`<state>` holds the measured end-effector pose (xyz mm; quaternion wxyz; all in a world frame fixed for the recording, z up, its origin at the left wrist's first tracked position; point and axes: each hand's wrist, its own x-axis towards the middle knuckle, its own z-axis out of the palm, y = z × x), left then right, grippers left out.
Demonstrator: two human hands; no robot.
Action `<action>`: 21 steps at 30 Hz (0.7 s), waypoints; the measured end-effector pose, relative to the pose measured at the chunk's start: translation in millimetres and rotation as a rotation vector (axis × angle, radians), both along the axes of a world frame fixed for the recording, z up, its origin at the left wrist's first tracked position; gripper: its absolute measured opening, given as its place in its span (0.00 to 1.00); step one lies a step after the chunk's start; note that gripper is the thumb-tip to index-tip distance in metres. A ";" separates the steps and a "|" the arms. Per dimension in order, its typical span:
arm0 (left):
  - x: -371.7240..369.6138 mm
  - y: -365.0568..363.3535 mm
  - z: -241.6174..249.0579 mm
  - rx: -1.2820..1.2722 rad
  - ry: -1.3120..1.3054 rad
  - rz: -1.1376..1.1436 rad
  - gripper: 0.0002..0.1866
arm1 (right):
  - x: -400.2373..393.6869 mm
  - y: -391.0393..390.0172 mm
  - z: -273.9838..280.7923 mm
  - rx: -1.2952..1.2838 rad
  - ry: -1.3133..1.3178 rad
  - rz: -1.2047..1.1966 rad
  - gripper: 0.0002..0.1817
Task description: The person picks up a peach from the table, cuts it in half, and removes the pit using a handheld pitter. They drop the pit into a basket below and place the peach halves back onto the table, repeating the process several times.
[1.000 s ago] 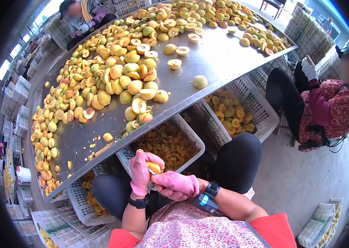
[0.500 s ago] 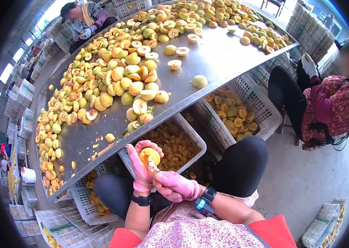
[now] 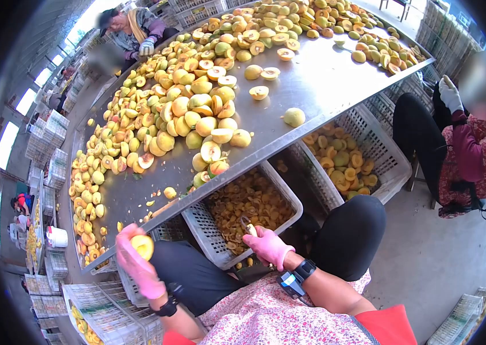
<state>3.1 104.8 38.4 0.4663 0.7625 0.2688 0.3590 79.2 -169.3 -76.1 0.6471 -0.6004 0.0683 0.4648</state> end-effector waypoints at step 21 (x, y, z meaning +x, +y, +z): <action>213.8 -46.4 -22.3 0.175 0.400 -0.602 0.26 | 5.6 2.3 6.1 -0.193 -0.444 0.014 0.23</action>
